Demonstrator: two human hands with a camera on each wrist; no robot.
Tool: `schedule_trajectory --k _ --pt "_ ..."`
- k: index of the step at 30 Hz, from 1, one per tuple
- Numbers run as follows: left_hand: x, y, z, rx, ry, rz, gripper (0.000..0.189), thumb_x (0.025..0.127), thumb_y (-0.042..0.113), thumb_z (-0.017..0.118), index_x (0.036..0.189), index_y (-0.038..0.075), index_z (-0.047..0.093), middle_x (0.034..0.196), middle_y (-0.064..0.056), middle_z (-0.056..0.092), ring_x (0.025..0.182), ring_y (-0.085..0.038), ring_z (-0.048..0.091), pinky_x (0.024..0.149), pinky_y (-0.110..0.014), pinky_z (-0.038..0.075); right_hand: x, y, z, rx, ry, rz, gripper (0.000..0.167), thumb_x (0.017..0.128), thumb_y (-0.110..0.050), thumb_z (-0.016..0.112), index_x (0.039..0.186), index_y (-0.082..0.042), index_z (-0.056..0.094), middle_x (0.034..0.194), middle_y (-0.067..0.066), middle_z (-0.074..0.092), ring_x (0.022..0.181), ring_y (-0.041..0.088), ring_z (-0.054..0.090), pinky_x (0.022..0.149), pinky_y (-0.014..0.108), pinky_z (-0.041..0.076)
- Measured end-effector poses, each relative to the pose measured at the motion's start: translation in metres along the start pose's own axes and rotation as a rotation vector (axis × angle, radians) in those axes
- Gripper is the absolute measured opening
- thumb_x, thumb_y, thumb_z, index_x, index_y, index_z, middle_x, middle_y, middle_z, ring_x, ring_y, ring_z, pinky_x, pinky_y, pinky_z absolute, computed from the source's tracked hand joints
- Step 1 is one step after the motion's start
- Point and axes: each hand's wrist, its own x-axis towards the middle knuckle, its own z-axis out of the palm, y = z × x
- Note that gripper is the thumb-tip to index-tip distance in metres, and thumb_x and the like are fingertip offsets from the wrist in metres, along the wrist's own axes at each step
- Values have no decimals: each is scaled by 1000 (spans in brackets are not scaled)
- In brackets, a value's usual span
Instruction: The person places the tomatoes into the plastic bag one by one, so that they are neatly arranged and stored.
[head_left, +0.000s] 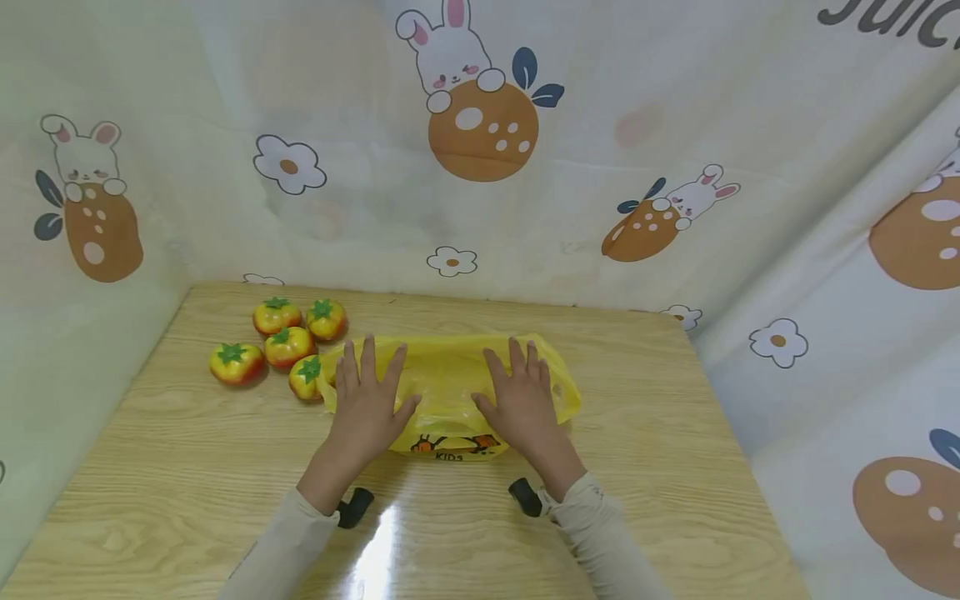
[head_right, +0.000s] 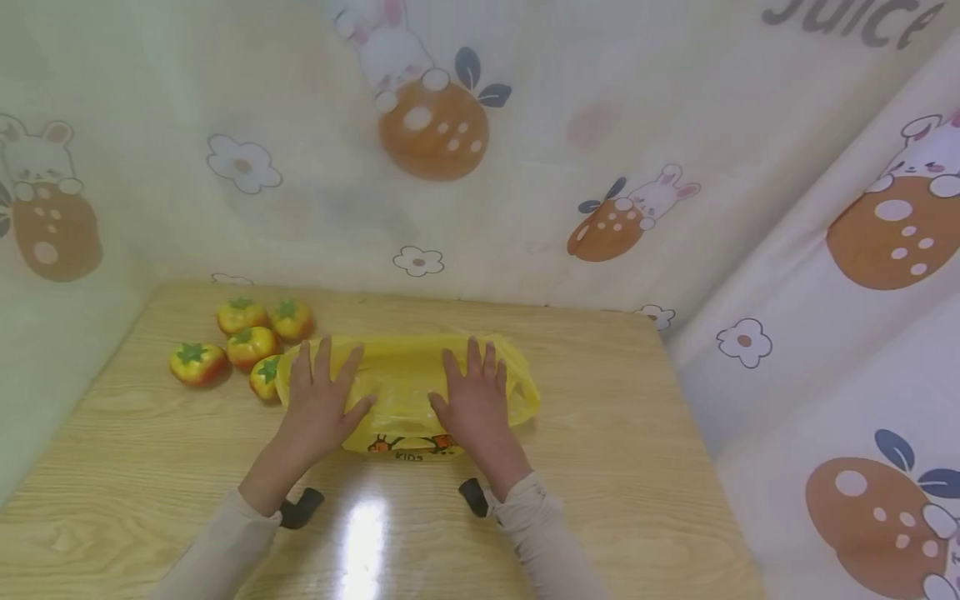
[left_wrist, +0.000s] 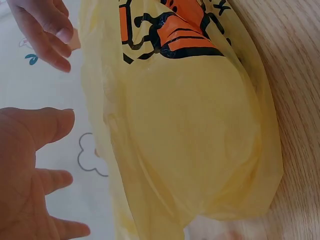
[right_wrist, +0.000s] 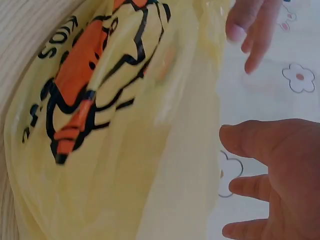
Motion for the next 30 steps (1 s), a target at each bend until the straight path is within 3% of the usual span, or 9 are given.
schedule_trajectory --k 7,13,17,19,21,23,26,30 --pt "0 1 2 1 -20 -6 72 93 35 67 151 8 36 155 -37 12 143 -60 -2 114 -71 8 1 35 -5 58 90 24 65 95 -33 64 149 -8 39 156 27 27 144 51 19 113 69 19" --pt "0 1 2 6 -28 4 71 93 35 67 150 7 36 155 -38 12 142 -60 -2 113 -72 9 -13 81 -2 231 223 114 66 94 -21 64 149 0 33 152 30 32 142 48 26 114 65 22" --pt "0 0 3 25 -22 9 70 93 35 68 150 7 37 154 -38 14 142 -61 1 113 -72 11 -25 100 7 344 239 184 73 93 -17 66 152 -1 27 153 28 31 142 45 29 112 62 29" --pt "1 1 4 35 -19 12 71 92 36 68 150 7 38 154 -38 14 141 -61 3 113 -72 12 -27 102 10 356 243 177 75 91 -13 67 153 -3 26 151 28 33 138 46 33 108 64 34" --pt "2 2 5 33 -18 17 71 92 36 69 149 7 39 154 -37 15 141 -62 5 112 -72 14 -28 101 10 340 269 145 74 89 -5 67 152 -2 28 143 30 42 120 45 50 96 62 44" --pt "2 3 7 20 -20 23 70 91 36 70 148 7 40 154 -38 16 141 -62 5 111 -73 15 -27 99 6 304 300 120 71 86 3 65 149 0 33 129 31 54 91 39 57 78 52 51" --pt "1 4 9 16 -27 22 71 91 36 70 148 8 39 154 -37 16 141 -62 6 111 -74 16 -25 95 -3 256 318 133 58 86 6 61 141 2 45 114 31 63 57 23 43 52 35 41" --pt "0 5 10 21 -38 24 71 91 37 69 149 8 39 155 -36 14 141 -61 4 111 -74 15 -24 91 -14 207 308 192 36 91 -5 62 126 1 61 111 24 69 48 16 43 43 26 34"
